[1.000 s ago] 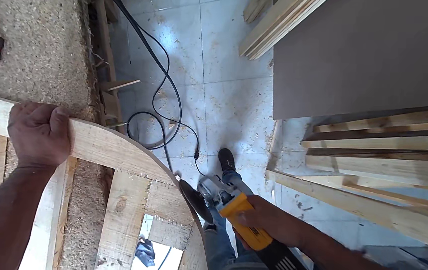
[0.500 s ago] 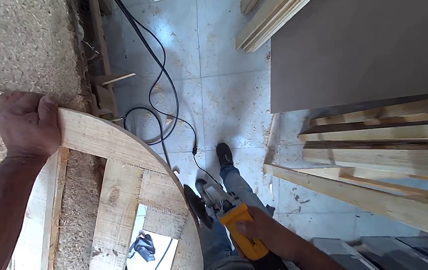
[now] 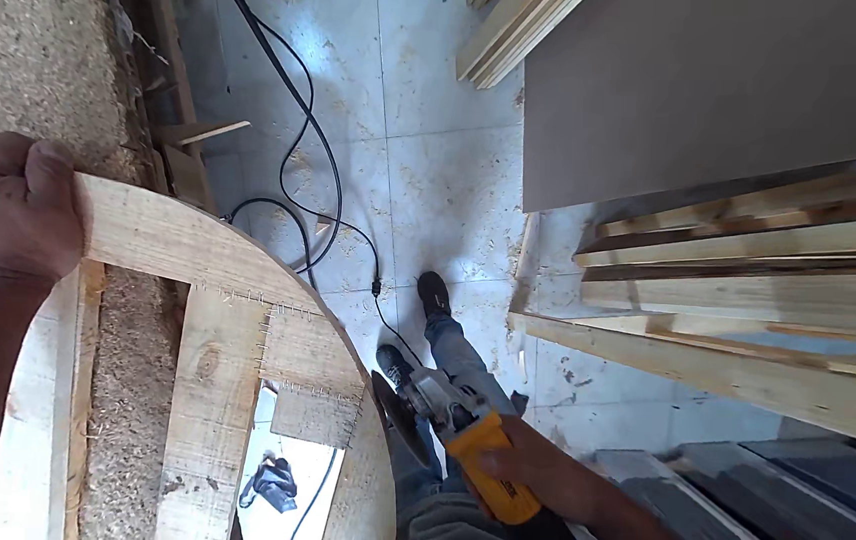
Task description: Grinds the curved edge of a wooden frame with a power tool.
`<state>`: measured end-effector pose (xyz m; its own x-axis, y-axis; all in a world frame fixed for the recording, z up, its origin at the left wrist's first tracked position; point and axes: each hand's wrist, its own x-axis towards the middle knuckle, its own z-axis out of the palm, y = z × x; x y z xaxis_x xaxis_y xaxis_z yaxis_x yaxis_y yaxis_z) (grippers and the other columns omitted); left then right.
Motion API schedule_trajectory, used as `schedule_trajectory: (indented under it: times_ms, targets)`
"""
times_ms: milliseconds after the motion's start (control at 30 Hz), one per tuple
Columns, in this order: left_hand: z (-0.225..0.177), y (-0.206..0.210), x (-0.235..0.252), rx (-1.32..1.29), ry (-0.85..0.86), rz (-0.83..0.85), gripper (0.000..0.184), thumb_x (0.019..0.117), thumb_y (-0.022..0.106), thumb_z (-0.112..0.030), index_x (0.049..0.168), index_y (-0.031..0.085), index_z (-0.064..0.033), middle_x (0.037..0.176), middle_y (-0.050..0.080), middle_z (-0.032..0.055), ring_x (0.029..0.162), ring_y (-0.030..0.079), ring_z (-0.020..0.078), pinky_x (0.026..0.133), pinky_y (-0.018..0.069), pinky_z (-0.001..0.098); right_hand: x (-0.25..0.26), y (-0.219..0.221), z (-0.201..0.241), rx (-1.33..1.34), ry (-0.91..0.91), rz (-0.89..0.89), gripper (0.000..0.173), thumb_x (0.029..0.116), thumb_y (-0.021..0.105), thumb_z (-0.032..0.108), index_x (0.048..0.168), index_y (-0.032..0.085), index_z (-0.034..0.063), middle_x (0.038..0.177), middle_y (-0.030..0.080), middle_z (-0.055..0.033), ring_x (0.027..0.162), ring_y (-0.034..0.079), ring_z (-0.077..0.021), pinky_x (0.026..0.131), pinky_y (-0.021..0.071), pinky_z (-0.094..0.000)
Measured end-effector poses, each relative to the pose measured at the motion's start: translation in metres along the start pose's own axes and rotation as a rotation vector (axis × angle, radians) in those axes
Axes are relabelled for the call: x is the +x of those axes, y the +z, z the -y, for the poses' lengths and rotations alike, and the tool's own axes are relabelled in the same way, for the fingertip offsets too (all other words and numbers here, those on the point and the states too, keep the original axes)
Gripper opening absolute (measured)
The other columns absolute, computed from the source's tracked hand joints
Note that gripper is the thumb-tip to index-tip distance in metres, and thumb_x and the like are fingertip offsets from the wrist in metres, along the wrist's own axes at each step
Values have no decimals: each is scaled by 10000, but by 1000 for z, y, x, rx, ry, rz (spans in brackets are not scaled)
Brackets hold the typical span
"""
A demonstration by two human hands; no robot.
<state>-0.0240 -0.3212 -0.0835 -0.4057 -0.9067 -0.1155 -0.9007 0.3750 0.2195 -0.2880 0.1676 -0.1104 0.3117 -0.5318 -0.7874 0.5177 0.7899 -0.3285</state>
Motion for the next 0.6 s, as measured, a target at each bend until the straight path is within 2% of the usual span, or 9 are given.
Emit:
schedule_trajectory:
  times_ms: [67, 200, 267, 400, 467, 533, 600]
  targets:
    - [0, -1, 1, 6, 6, -5, 695, 1067, 279, -555, 1151, 670, 14, 1250, 628, 295, 1305, 540, 416, 1090, 378, 620, 7, 6, 9, 17, -64, 6, 631, 796, 765, 610, 1132, 606, 100, 850, 729, -93, 682, 736, -249, 620, 645, -421]
    - [10, 4, 4, 23, 48, -34, 687, 1061, 293, -567, 1111, 686, -5, 1215, 648, 273, 1290, 550, 401, 1087, 381, 607, 26, 22, 58, -48, -165, -5, 606, 810, 745, 593, 1099, 597, 82, 839, 720, -43, 704, 731, -194, 643, 644, -379]
    - [10, 4, 6, 24, 55, -31, 685, 1066, 292, -562, 1112, 685, -3, 1214, 649, 271, 1296, 546, 399, 1094, 379, 597, 17, 21, 48, -85, -158, -33, 609, 805, 751, 585, 1114, 607, 80, 847, 720, -51, 707, 728, -203, 642, 641, -393]
    - [12, 4, 7, 16, 42, -25, 704, 1064, 288, -579, 1102, 680, 4, 1193, 643, 300, 1258, 562, 439, 1052, 399, 650, -11, 16, -3, -102, -91, -106, 627, 747, 790, 591, 1135, 643, 121, 856, 741, -90, 678, 735, -243, 615, 638, -418]
    - [7, 2, 5, 25, 50, -28, 692, 1062, 288, -562, 1090, 683, 5, 1190, 645, 293, 1273, 551, 430, 1069, 385, 630, -4, 20, 6, -106, -138, -110, 610, 770, 780, 579, 1131, 633, 109, 860, 737, -78, 688, 736, -234, 618, 642, -415]
    - [4, 1, 2, 41, 57, -40, 676, 1060, 293, -545, 1056, 684, 8, 1166, 650, 283, 1268, 547, 425, 1068, 380, 611, 13, 26, 32, -129, -229, -98, 580, 828, 736, 554, 1135, 603, 80, 876, 720, -48, 720, 731, -205, 638, 646, -407]
    - [1, -1, 1, 63, 65, -42, 686, 1059, 287, -551, 1057, 688, 6, 1164, 654, 287, 1271, 547, 439, 1062, 388, 622, 19, 28, 42, -139, -246, -94, 565, 842, 726, 541, 1138, 604, 76, 886, 719, -39, 740, 730, -197, 661, 645, -400]
